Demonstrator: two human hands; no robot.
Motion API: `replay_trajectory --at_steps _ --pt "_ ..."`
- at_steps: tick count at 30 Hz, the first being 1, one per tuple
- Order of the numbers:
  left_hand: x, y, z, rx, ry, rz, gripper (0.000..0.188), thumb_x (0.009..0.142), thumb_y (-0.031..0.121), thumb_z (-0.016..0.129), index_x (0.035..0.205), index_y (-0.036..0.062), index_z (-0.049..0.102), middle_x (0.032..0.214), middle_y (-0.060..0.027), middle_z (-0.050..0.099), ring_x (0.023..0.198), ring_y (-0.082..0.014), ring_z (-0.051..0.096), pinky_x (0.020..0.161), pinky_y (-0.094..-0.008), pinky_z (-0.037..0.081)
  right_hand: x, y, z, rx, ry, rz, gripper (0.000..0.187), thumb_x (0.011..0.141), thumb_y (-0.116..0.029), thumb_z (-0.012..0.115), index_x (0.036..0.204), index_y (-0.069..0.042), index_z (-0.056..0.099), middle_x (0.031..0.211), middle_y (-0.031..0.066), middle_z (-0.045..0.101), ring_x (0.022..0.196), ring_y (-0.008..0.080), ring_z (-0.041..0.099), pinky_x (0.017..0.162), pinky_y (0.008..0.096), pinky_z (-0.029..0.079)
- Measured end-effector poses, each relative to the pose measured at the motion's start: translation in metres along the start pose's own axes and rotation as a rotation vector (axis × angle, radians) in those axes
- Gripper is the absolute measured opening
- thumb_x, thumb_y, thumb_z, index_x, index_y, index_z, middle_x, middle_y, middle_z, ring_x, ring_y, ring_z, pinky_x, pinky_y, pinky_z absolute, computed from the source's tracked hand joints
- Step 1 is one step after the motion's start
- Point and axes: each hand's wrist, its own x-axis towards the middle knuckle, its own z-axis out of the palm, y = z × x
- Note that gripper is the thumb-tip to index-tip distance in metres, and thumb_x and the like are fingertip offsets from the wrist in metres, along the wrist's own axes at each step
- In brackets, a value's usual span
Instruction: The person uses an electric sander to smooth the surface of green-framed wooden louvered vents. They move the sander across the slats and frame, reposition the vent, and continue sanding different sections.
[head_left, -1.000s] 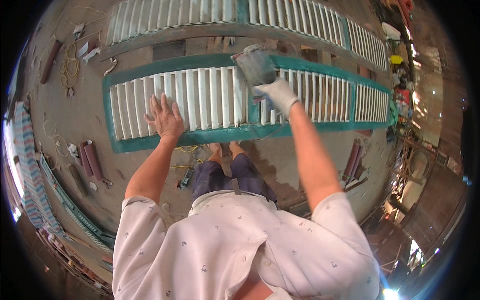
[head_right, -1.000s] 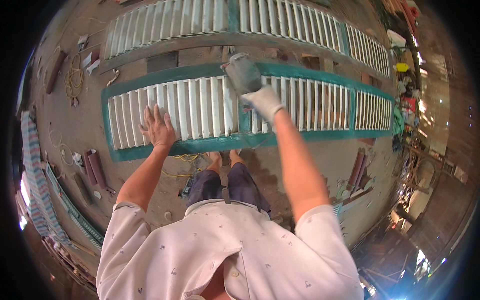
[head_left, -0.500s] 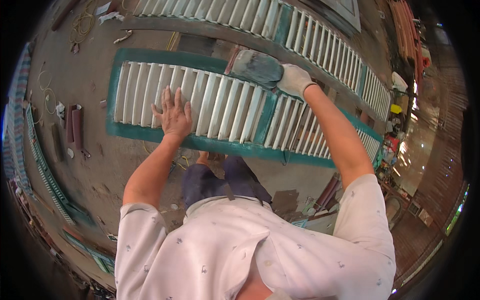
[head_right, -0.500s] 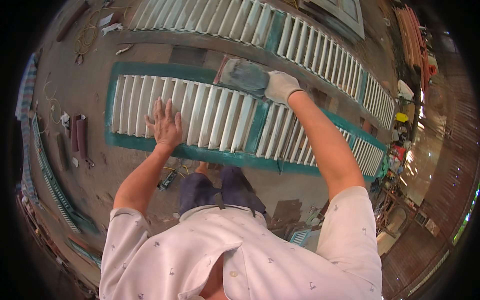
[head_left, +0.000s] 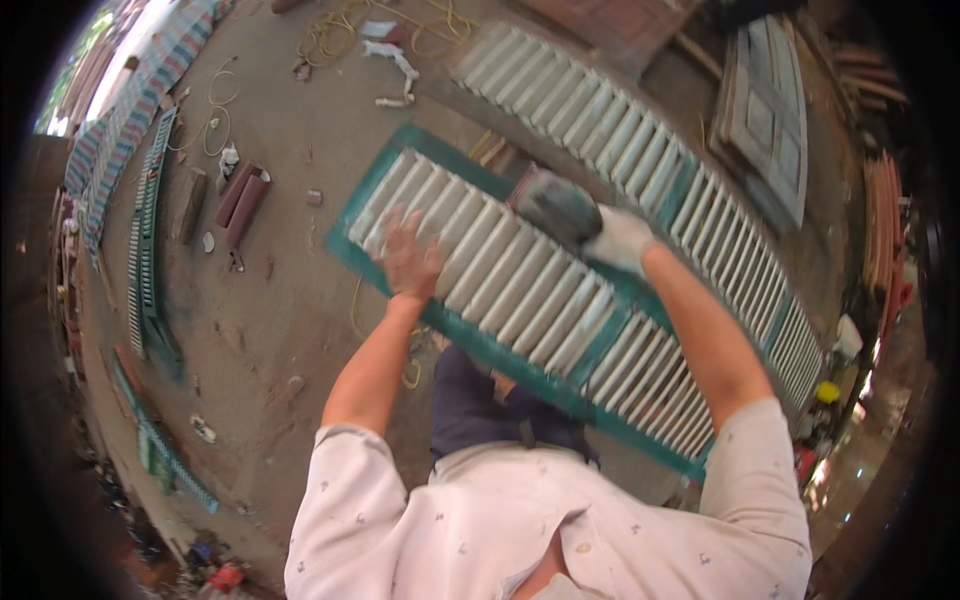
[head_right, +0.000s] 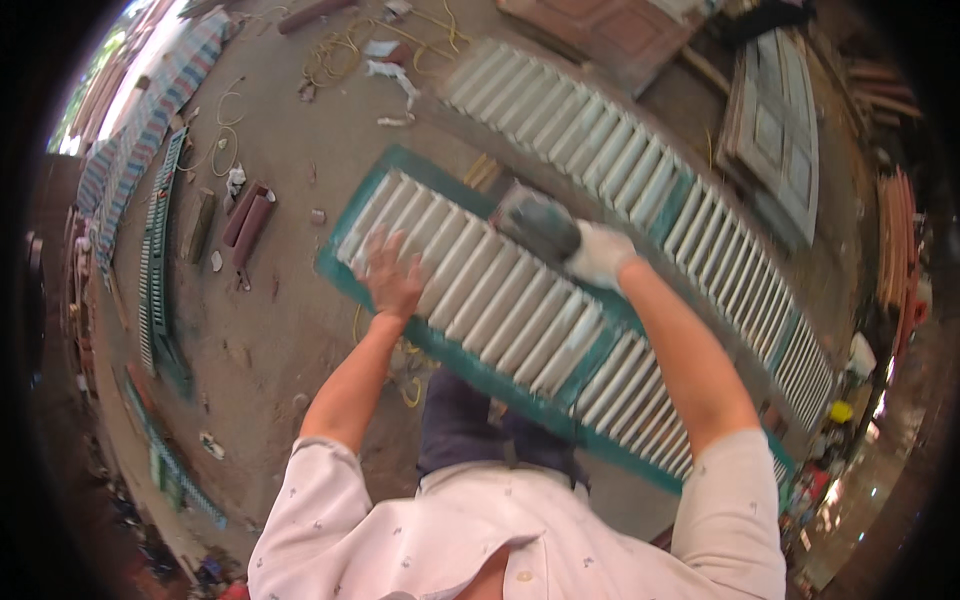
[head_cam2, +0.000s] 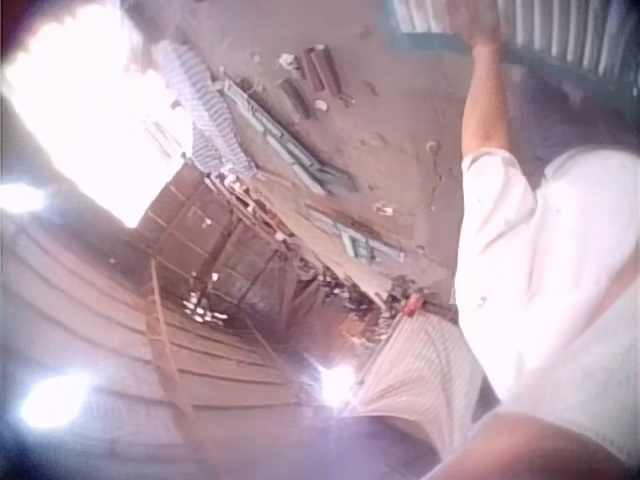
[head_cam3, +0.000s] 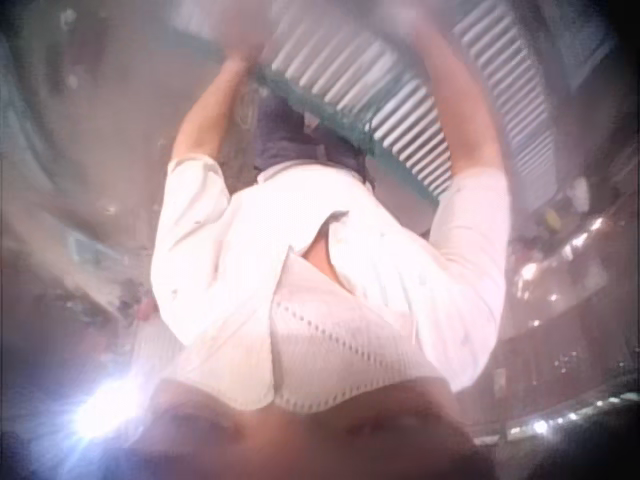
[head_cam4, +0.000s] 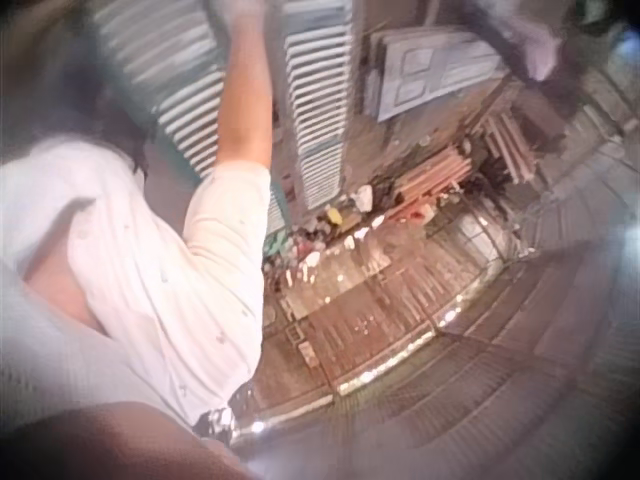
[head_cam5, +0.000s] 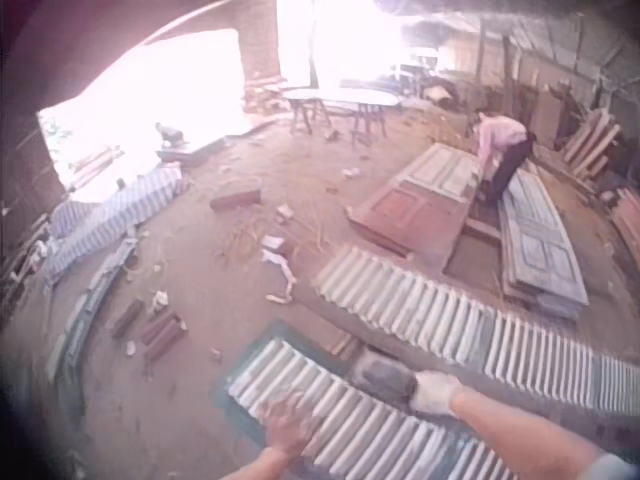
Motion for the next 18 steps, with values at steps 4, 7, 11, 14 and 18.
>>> replay_trajectory --at_steps 4,7,11,14,18 --pt "0.034 -0.05 0.001 0.089 0.021 -0.335 0.075 0.1 0.045 0.066 0.167 0.0187 0.043 0.175 -0.0078 0.038 0.165 -0.0355 0.027 0.13 -0.0725 0.01 0.001 0.009 -0.007 0.263 0.375 -0.187 0.11 0.07 -0.046 0.097 0.161 -0.007 0.051 0.154 0.0214 0.062 0.144 0.0393 0.058 0.122 0.0458 0.047" --pt "0.037 -0.047 -0.006 0.054 -0.043 -0.359 0.077 0.099 0.045 0.066 0.168 0.0173 0.042 0.175 -0.0072 0.037 0.165 -0.0358 0.025 0.13 -0.0736 0.008 0.032 -0.037 -0.025 0.168 0.22 -0.139 0.097 0.072 -0.041 0.095 0.154 -0.006 0.057 0.152 0.0214 0.061 0.139 0.0367 0.062 0.118 0.0449 0.05" --pt "0.035 -0.048 -0.016 0.011 -0.103 -0.364 0.08 0.098 0.044 0.068 0.168 0.0166 0.042 0.176 -0.0061 0.037 0.165 -0.0358 0.024 0.129 -0.074 0.008 0.072 -0.101 -0.011 -0.069 0.268 -0.246 0.079 0.077 -0.038 0.088 0.146 -0.007 0.061 0.138 0.0205 0.066 0.129 0.0395 0.066 0.11 0.0468 0.054" --pt "0.034 -0.049 -0.013 0.002 -0.095 -0.35 0.08 0.097 0.043 0.069 0.168 0.0162 0.043 0.175 -0.0054 0.038 0.165 -0.0358 0.025 0.129 -0.074 0.008 0.125 -0.137 -0.012 -0.006 0.302 -0.332 0.079 0.078 -0.036 0.087 0.147 -0.008 0.06 0.138 0.0209 0.068 0.128 0.0407 0.066 0.109 0.0476 0.055" --pt "0.035 -0.046 -0.019 -0.011 -0.094 -0.368 0.079 0.097 0.043 0.069 0.167 0.0154 0.045 0.174 -0.0058 0.041 0.165 -0.0363 0.024 0.13 -0.073 0.008 0.18 -0.206 -0.015 -0.006 0.354 -0.386 0.079 0.083 -0.039 0.084 0.151 -0.011 0.058 0.137 0.0219 0.072 0.129 0.0409 0.067 0.109 0.0487 0.054"
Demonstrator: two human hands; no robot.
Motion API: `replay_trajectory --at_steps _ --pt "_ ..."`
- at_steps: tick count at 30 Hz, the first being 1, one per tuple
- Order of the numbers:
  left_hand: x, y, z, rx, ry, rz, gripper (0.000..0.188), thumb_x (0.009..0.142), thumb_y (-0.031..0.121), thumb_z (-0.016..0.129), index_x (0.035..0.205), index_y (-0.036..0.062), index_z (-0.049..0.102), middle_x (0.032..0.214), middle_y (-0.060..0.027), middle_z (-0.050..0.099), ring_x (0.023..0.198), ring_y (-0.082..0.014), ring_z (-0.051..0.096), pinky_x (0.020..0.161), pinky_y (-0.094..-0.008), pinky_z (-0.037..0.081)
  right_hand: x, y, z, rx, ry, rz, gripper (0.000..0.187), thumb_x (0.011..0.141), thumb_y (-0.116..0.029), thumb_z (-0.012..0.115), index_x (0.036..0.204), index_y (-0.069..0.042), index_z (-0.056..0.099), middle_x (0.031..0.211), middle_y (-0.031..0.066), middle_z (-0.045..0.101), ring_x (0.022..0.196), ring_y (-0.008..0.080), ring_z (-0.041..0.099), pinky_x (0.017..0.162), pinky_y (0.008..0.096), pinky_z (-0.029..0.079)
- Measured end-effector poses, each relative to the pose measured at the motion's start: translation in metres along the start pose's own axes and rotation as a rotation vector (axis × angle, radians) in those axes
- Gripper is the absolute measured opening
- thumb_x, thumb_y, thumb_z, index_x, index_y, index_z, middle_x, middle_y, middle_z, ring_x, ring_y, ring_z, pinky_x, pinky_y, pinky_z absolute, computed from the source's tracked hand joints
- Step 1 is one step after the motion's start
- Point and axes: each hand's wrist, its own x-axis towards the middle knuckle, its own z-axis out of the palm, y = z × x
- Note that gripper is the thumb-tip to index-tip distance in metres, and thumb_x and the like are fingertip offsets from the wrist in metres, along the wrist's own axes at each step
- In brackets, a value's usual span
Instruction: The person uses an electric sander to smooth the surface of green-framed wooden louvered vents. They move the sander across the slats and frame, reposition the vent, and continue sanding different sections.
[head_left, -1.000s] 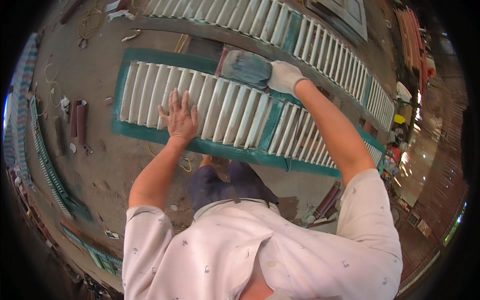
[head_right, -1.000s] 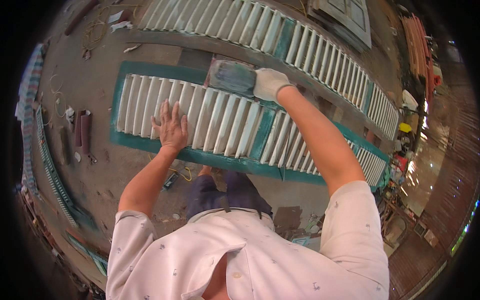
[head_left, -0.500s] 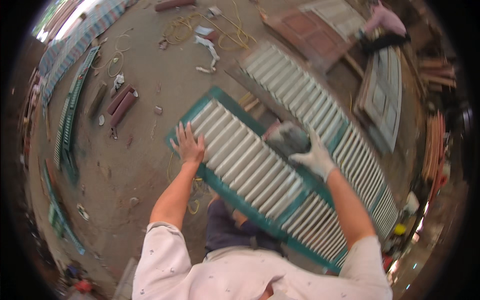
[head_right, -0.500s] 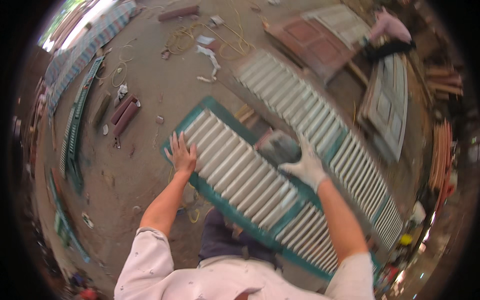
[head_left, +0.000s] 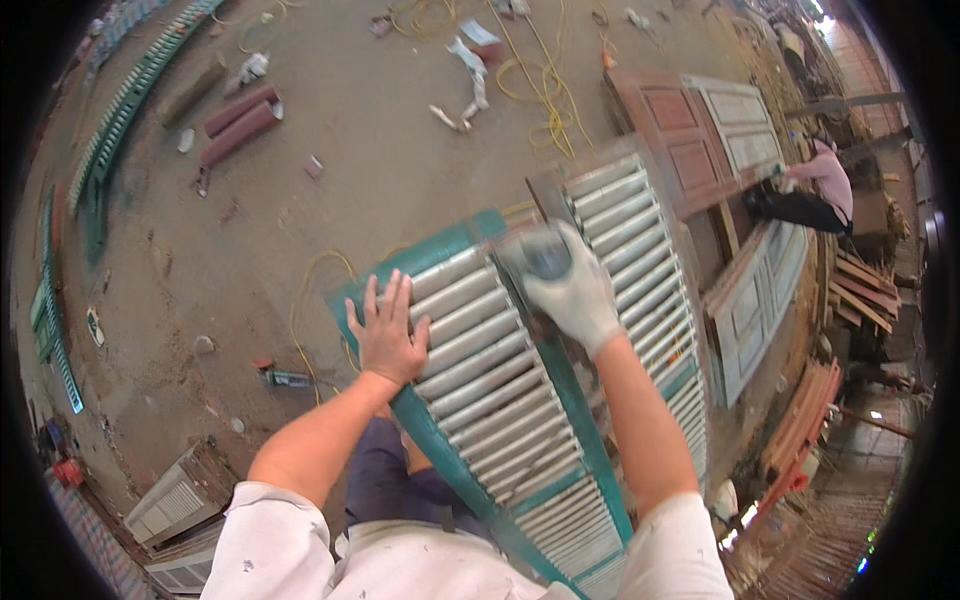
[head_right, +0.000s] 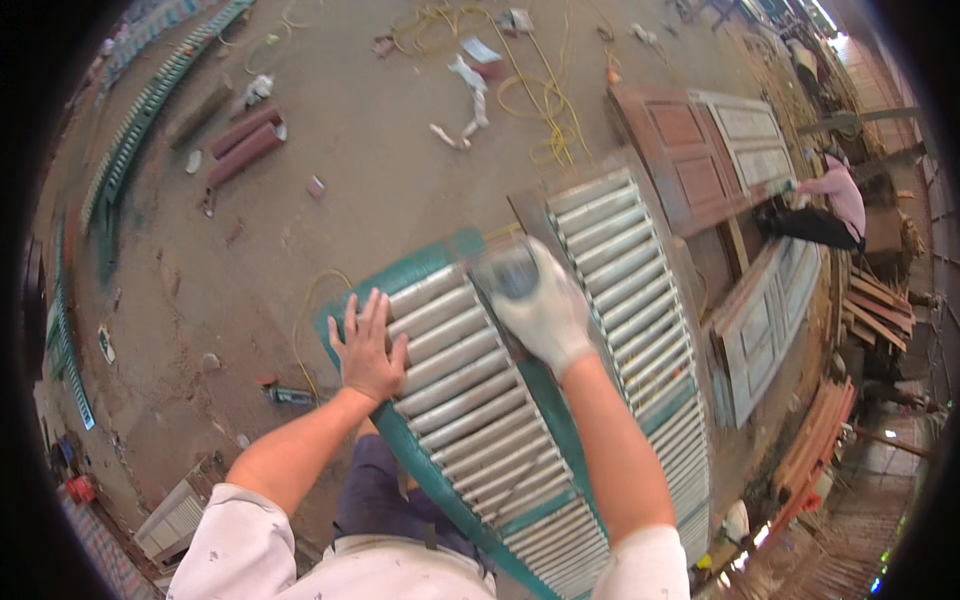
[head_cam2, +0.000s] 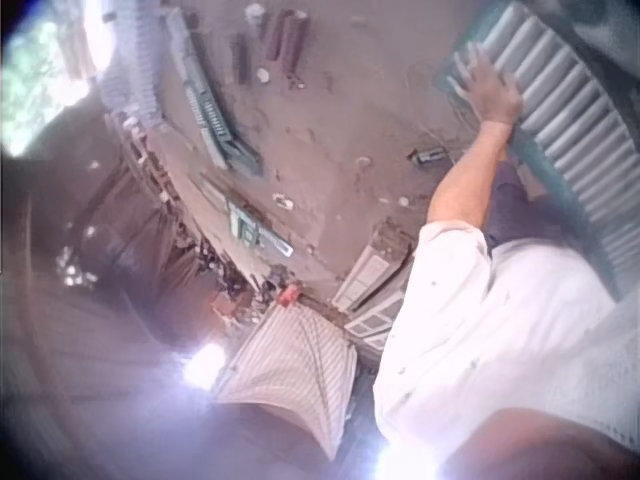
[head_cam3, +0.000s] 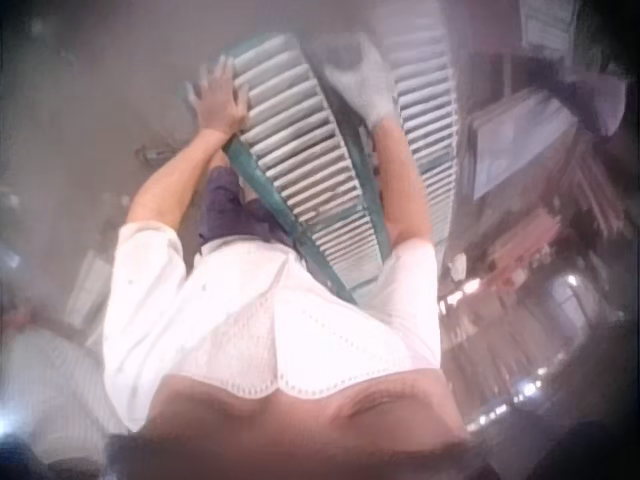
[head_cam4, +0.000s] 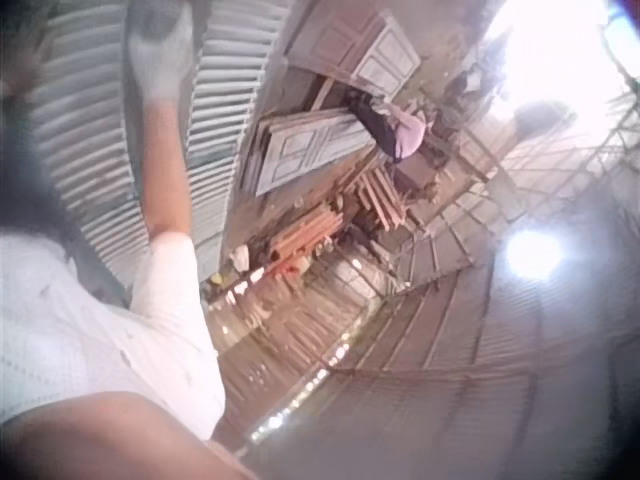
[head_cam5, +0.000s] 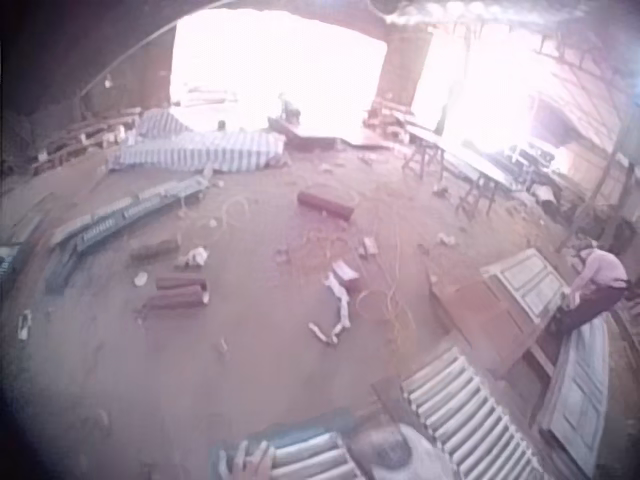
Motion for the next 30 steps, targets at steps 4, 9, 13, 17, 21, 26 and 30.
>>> replay_trajectory --at_steps 4,9,13,17,21,26,30 --pt "0.003 -0.001 0.002 0.021 0.01 0.033 0.081 0.098 0.044 0.069 0.168 0.0155 0.042 0.175 -0.0054 0.039 0.165 -0.036 0.026 0.129 -0.0735 0.011 0.065 -0.037 0.008 -0.031 -0.05 0.039 0.08 0.083 -0.053 0.082 0.148 -0.011 0.061 0.136 0.0231 0.073 0.129 0.0419 0.068 0.11 0.048 0.054" --pt "0.007 -0.005 0.009 0.031 0.049 0.062 0.085 0.098 0.054 0.069 0.171 0.0222 0.038 0.177 -0.0001 0.037 0.166 -0.0326 0.025 0.13 -0.0726 0.01 0.054 -0.022 0.002 -0.109 -0.054 0.036 0.074 0.078 -0.046 0.082 0.139 -0.007 0.066 0.126 0.0259 0.076 0.123 0.044 0.071 0.107 0.0495 0.055" --pt "0.005 -0.013 0.017 0.066 0.081 0.065 0.086 0.098 0.06 0.067 0.171 0.0253 0.037 0.177 0.0026 0.036 0.166 -0.0308 0.024 0.13 -0.0718 0.011 -0.034 0.024 -0.013 -0.047 -0.058 0.019 0.068 0.077 -0.037 0.084 0.135 -0.007 0.066 0.123 0.025 0.076 0.12 0.0438 0.071 0.105 0.0488 0.057" --pt "0.004 -0.015 0.022 0.077 0.102 0.049 0.087 0.098 0.061 0.067 0.172 0.0276 0.036 0.177 0.0039 0.036 0.167 -0.0275 0.024 0.131 -0.0698 0.011 -0.142 0.067 -0.039 -0.029 -0.156 0.177 0.066 0.076 -0.026 0.087 0.135 -0.006 0.062 0.123 0.0236 0.075 0.119 0.0441 0.07 0.104 0.0502 0.056" --pt "0.003 -0.013 0.022 0.067 0.112 0.056 0.086 0.098 0.061 0.067 0.171 0.0272 0.037 0.177 0.0039 0.036 0.166 -0.0278 0.025 0.131 -0.0699 0.012 -0.202 0.083 -0.052 -0.116 -0.206 0.283 0.068 0.076 -0.028 0.088 0.135 -0.007 0.062 0.121 0.0222 0.075 0.119 0.0431 0.071 0.103 0.0495 0.056" --pt "0.002 -0.011 0.022 0.073 0.115 0.052 0.084 0.098 0.06 0.066 0.17 0.0258 0.039 0.175 0.0032 0.038 0.164 -0.0296 0.027 0.13 -0.0721 0.015 -0.151 0.063 -0.03 -0.123 -0.091 0.176 0.068 0.077 -0.03 0.087 0.136 -0.008 0.062 0.122 0.0206 0.074 0.117 0.0418 0.071 0.1 0.0492 0.056" --pt "0.0 -0.009 0.018 0.049 0.085 0.04 0.084 0.098 0.06 0.066 0.17 0.0262 0.039 0.176 0.0032 0.038 0.165 -0.0297 0.027 0.13 -0.0715 0.014 -0.082 0.027 -0.017 -0.172 -0.07 0.08 0.07 0.077 -0.032 0.084 0.139 -0.007 0.062 0.12 0.0219 0.075 0.115 0.0436 0.072 0.1 0.0494 0.057"
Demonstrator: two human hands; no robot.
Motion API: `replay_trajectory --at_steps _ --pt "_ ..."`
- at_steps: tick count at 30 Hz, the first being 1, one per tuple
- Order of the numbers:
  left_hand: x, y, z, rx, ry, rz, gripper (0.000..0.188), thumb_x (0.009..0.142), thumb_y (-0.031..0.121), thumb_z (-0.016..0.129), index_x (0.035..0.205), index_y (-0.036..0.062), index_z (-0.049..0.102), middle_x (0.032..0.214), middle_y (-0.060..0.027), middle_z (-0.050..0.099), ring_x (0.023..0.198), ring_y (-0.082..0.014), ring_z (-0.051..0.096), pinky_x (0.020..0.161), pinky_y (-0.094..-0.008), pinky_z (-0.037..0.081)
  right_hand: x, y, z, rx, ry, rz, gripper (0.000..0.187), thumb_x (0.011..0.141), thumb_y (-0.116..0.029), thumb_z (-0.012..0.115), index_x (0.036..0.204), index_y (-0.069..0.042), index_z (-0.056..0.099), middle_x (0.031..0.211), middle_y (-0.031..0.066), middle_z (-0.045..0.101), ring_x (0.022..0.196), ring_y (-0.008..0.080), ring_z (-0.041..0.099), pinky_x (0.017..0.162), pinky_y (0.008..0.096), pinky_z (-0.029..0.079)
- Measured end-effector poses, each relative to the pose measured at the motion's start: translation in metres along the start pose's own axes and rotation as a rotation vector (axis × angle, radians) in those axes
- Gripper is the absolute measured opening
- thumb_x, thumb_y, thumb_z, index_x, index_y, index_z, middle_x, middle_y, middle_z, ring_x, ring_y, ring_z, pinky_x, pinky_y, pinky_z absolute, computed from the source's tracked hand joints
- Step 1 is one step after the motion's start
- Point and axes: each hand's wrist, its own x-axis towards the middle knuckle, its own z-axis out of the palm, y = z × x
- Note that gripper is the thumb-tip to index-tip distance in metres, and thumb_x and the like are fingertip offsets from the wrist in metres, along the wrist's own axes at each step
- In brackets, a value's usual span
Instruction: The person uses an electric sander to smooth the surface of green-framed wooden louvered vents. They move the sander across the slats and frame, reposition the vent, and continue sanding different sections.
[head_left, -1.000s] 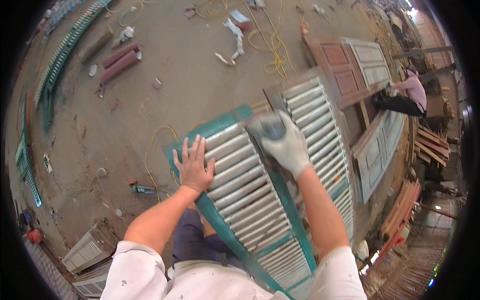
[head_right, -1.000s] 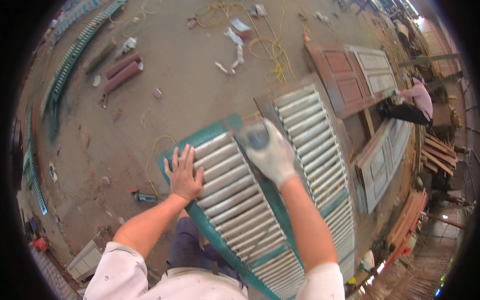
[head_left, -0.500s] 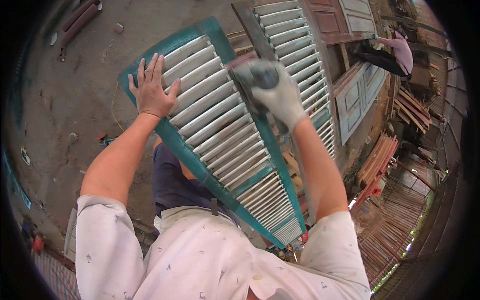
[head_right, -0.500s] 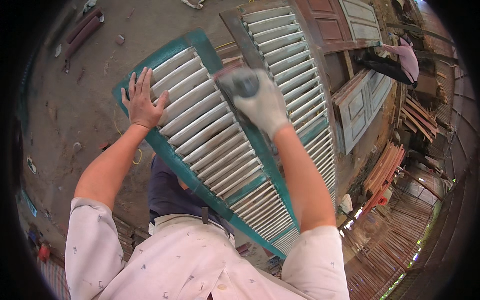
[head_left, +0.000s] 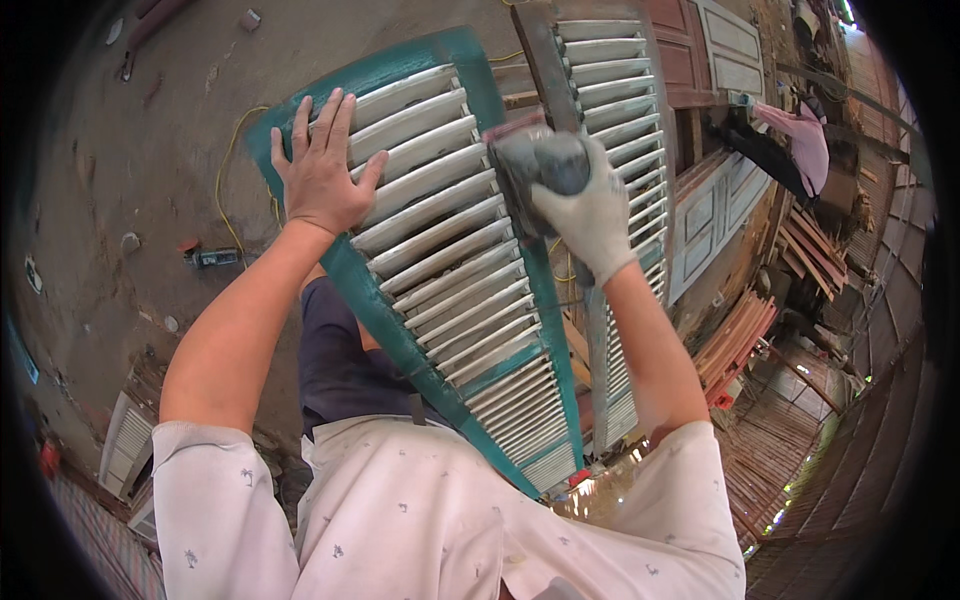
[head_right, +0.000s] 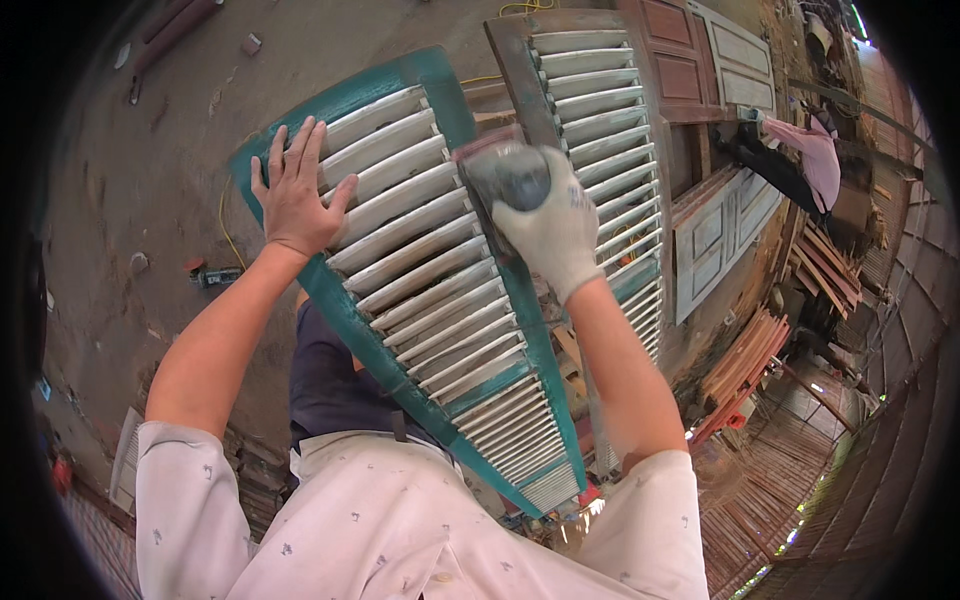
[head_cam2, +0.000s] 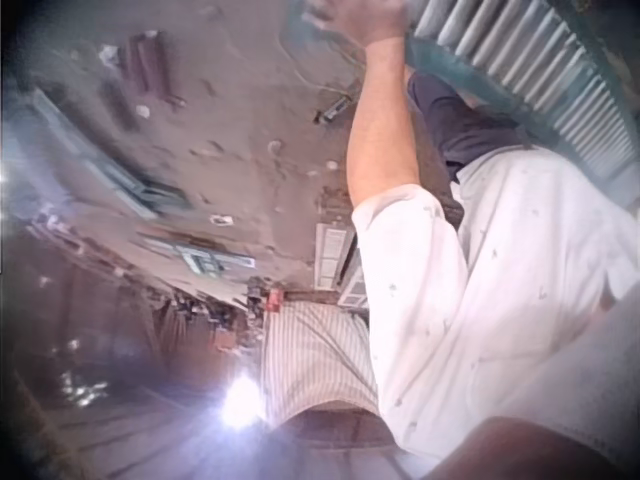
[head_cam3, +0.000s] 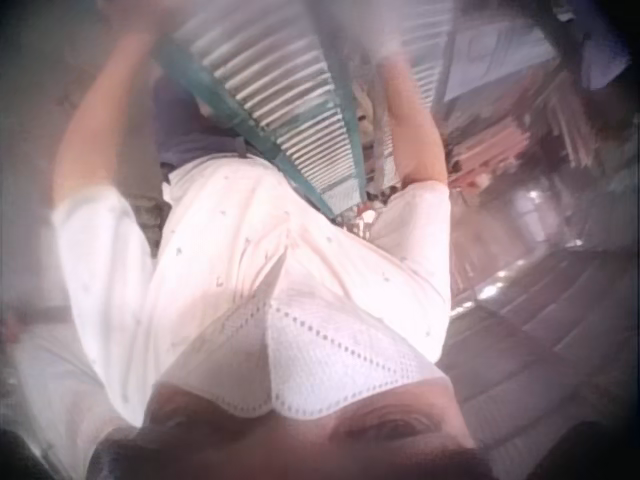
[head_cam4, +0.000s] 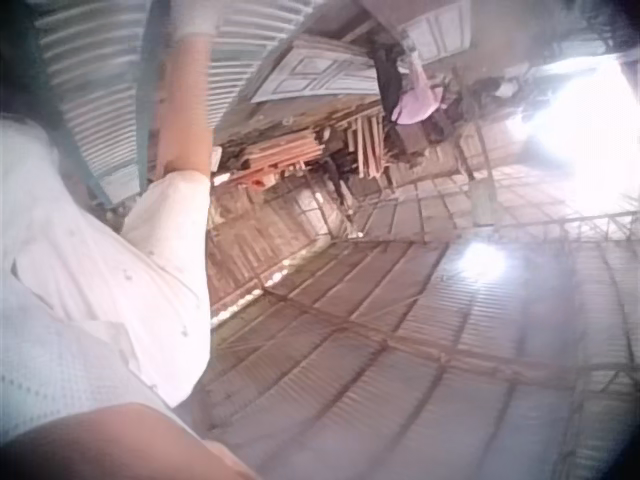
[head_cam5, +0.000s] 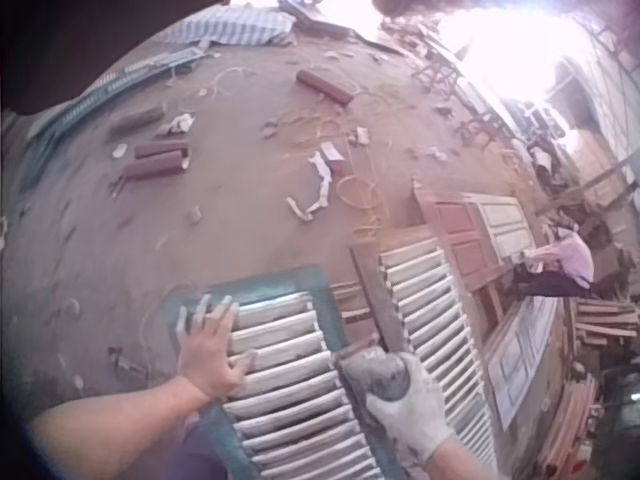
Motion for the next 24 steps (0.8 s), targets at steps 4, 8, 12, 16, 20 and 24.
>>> replay_trajectory --at_steps 4,8,12,16,20,24 --pt "0.001 0.001 -0.003 0.008 -0.023 -0.021 0.083 0.099 0.061 0.065 0.171 0.0269 0.038 0.177 0.0039 0.037 0.166 -0.0284 0.025 0.131 -0.0697 0.013 0.063 -0.038 0.008 -0.041 0.017 -0.064 0.072 0.076 -0.036 0.082 0.139 -0.006 0.063 0.119 0.0238 0.076 0.116 0.044 0.073 0.102 0.0498 0.057" --pt "0.002 -0.002 0.0 -0.012 0.0 0.001 0.083 0.099 0.062 0.066 0.17 0.0258 0.041 0.176 0.0025 0.038 0.165 -0.0305 0.027 0.129 -0.072 0.015 0.12 -0.068 0.008 -0.11 0.017 -0.076 0.077 0.076 -0.042 0.082 0.139 -0.003 0.062 0.123 0.0245 0.076 0.119 0.0428 0.073 0.105 0.0495 0.058" --pt "0.005 -0.002 -0.002 -0.02 -0.003 0.0 0.083 0.099 0.062 0.066 0.17 0.0255 0.041 0.175 0.002 0.039 0.165 -0.0299 0.026 0.13 -0.0709 0.016 0.156 -0.1 -0.001 -0.12 -0.04 -0.019 0.083 0.074 -0.046 0.083 0.14 -0.001 0.062 0.128 0.0253 0.076 0.122 0.0424 0.072 0.107 0.0484 0.058" --pt "0.006 -0.003 -0.001 -0.044 -0.014 -0.005 0.084 0.099 0.06 0.067 0.17 0.0255 0.04 0.176 0.0019 0.038 0.166 -0.0294 0.025 0.131 -0.0689 0.013 0.153 -0.081 0.001 -0.062 -0.032 -0.084 0.081 0.074 -0.043 0.083 0.14 0.0 0.062 0.129 0.0259 0.075 0.124 0.044 0.071 0.107 0.0474 0.057" --pt "0.005 -0.002 -0.008 -0.05 -0.059 -0.047 0.083 0.099 0.057 0.068 0.17 0.0256 0.04 0.176 0.0021 0.038 0.166 -0.0292 0.025 0.132 -0.068 0.012 0.086 -0.054 -0.006 0.061 -0.09 -0.064 0.073 0.076 -0.035 0.083 0.139 -0.004 0.063 0.128 0.0228 0.075 0.125 0.0404 0.07 0.109 0.0457 0.054" --pt "0.004 0.001 -0.007 -0.082 -0.054 -0.051 0.082 0.099 0.056 0.068 0.17 0.0258 0.04 0.176 0.002 0.038 0.166 -0.0291 0.025 0.132 -0.0681 0.012 0.067 -0.027 -0.007 0.034 -0.122 0.012 0.072 0.077 -0.033 0.085 0.14 -0.006 0.062 0.124 0.0216 0.076 0.121 0.0393 0.071 0.107 0.0464 0.054"
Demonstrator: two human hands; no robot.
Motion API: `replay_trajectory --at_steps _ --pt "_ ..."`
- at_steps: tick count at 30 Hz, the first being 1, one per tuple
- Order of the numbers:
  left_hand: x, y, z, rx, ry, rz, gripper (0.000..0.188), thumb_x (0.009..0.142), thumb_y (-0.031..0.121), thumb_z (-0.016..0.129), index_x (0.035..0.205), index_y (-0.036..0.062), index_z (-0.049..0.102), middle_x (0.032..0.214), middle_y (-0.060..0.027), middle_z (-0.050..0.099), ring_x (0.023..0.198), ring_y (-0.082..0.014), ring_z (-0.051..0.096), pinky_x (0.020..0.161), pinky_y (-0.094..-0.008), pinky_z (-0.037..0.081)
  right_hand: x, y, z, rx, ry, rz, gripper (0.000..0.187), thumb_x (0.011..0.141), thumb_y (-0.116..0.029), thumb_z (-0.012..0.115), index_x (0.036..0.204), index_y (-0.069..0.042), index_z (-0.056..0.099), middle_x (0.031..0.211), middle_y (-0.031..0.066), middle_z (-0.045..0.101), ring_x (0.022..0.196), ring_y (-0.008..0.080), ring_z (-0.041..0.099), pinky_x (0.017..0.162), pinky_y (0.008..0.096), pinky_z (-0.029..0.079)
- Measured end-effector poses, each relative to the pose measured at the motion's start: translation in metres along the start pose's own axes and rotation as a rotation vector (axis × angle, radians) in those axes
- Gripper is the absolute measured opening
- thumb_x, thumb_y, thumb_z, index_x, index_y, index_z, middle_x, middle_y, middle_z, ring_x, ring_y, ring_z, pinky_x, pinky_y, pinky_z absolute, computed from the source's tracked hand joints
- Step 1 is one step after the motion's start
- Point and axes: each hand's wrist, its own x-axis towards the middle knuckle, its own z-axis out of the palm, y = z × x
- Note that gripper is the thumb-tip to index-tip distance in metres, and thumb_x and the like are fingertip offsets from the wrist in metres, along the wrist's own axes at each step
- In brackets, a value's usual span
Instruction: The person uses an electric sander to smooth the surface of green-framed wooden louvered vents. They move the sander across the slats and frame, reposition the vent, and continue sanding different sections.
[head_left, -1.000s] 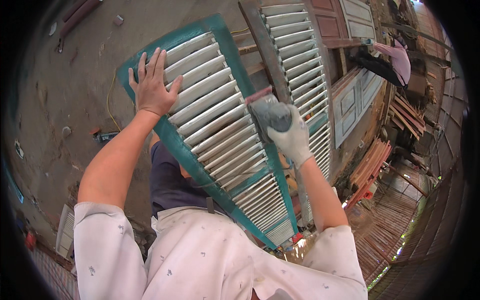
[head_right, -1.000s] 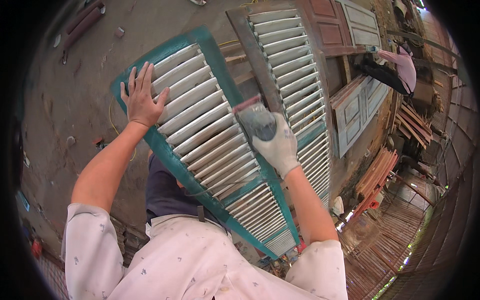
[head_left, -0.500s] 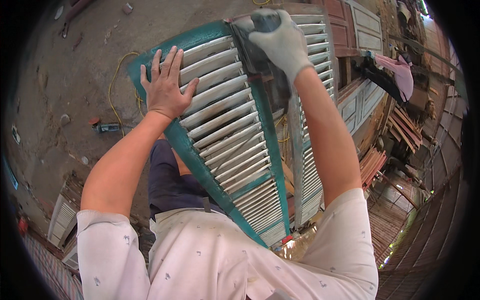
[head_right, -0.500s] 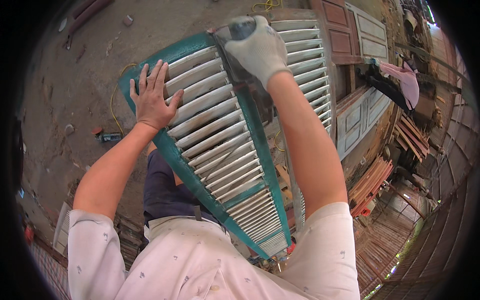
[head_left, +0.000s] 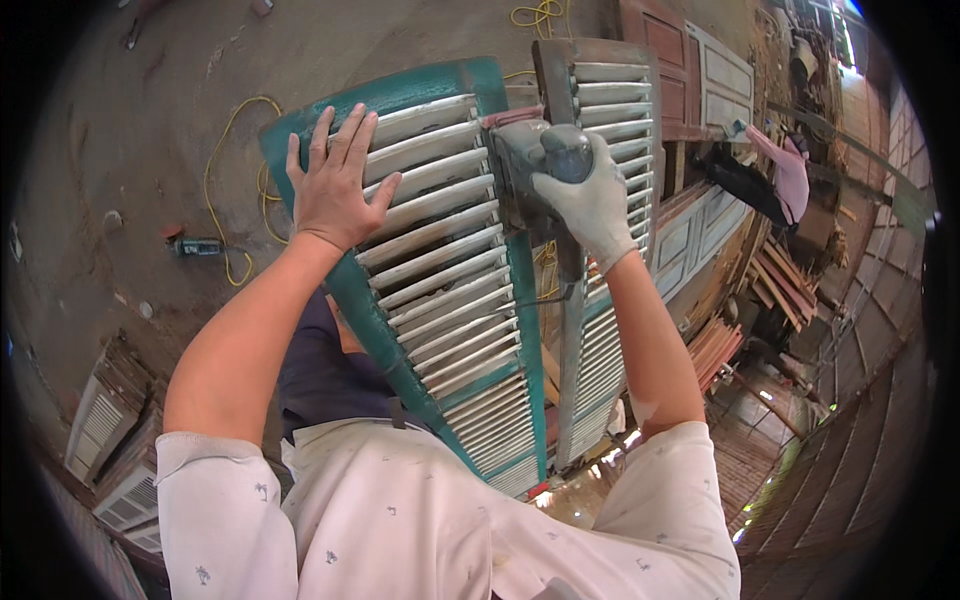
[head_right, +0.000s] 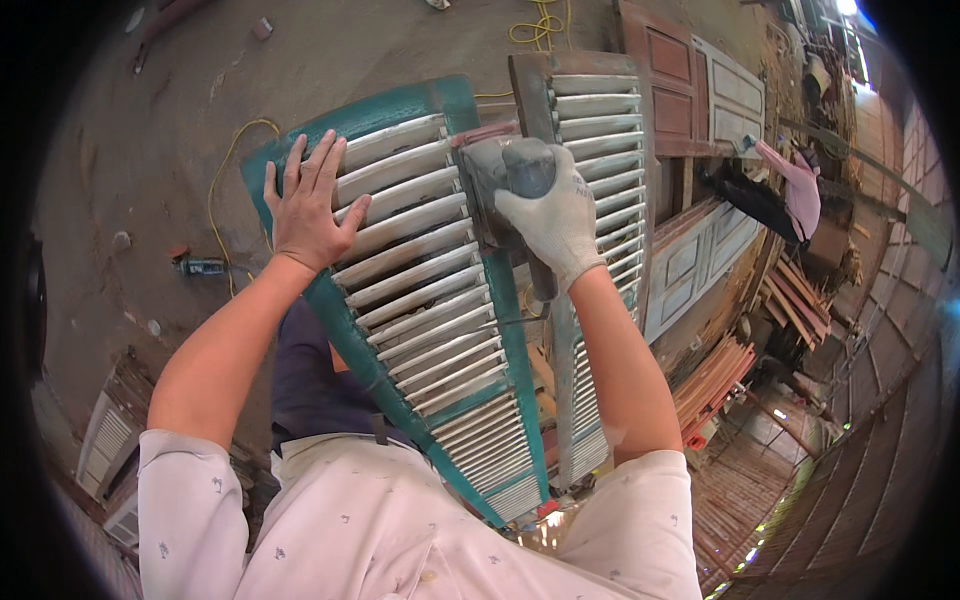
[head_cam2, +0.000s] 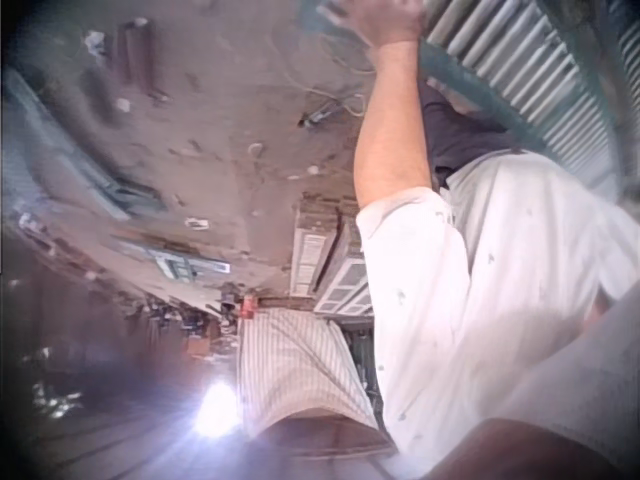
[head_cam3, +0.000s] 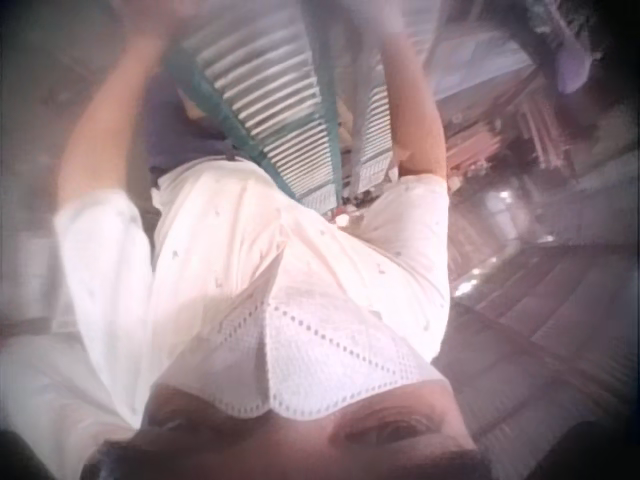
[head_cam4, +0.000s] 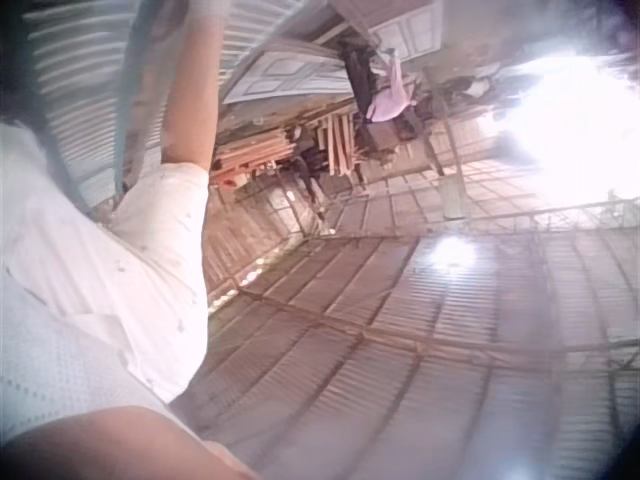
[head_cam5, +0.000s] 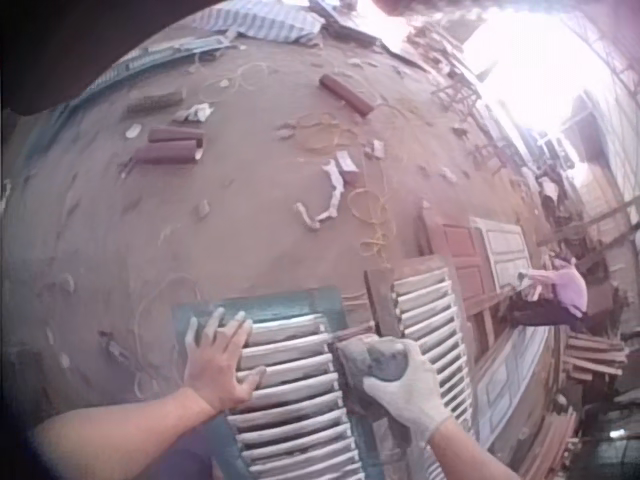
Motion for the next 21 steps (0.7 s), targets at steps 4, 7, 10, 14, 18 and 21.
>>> replay_trajectory --at_steps 4,7,10,14,18,21 --pt "-0.004 -0.001 0.0 0.007 0.004 0.023 0.083 0.098 0.056 0.069 0.17 0.0259 0.041 0.176 0.0023 0.038 0.166 -0.0287 0.025 0.131 -0.0679 0.013 0.061 -0.02 0.008 0.048 0.118 -0.157 0.07 0.077 -0.035 0.085 0.137 -0.006 0.066 0.121 0.0218 0.077 0.12 0.0402 0.071 0.106 0.0473 0.055" --pt "-0.002 -0.002 0.003 0.014 0.02 0.037 0.083 0.098 0.055 0.071 0.17 0.0262 0.041 0.177 0.0028 0.038 0.166 -0.0286 0.025 0.131 -0.068 0.013 0.098 -0.054 0.007 -0.03 0.216 -0.189 0.062 0.077 -0.034 0.083 0.133 -0.01 0.068 0.123 0.0206 0.077 0.121 0.0413 0.071 0.106 0.0488 0.055" --pt "-0.002 -0.005 0.004 0.017 0.045 0.05 0.083 0.099 0.054 0.072 0.17 0.0273 0.039 0.177 0.0036 0.038 0.166 -0.0282 0.026 0.132 -0.0682 0.013 0.093 -0.078 -0.011 0.07 0.229 -0.196 0.056 0.082 -0.034 0.079 0.129 -0.005 0.072 0.118 0.0276 0.078 0.116 0.0422 0.075 0.1 0.0486 0.059" --pt "0.001 -0.005 0.01 0.052 0.061 0.062 0.082 0.1 0.058 0.068 0.17 0.0284 0.039 0.177 0.0043 0.038 0.166 -0.0274 0.026 0.132 -0.0662 0.014 0.081 -0.037 -0.002 0.044 0.139 -0.152 0.07 0.076 -0.035 0.085 0.137 -0.007 0.065 0.123 0.0255 0.076 0.12 0.0417 0.072 0.103 0.0483 0.057" --pt "0.0 -0.005 0.013 0.082 0.079 0.061 0.082 0.1 0.06 0.065 0.171 0.0291 0.038 0.176 0.0052 0.038 0.166 -0.0267 0.026 0.133 -0.0649 0.015 -0.016 0.03 0.001 0.078 0.036 -0.098 0.062 0.076 -0.031 0.084 0.133 -0.013 0.067 0.124 0.0207 0.076 0.121 0.0422 0.071 0.106 0.0484 0.055" --pt "-0.001 -0.007 0.014 0.081 0.098 0.054 0.081 0.1 0.059 0.065 0.17 0.0292 0.04 0.176 0.0051 0.039 0.165 -0.0266 0.027 0.133 -0.0655 0.015 -0.077 0.054 0.004 0.114 0.017 0.011 0.065 0.075 -0.027 0.085 0.134 -0.009 0.065 0.122 0.0212 0.076 0.12 0.041 0.072 0.104 0.0468 0.056"
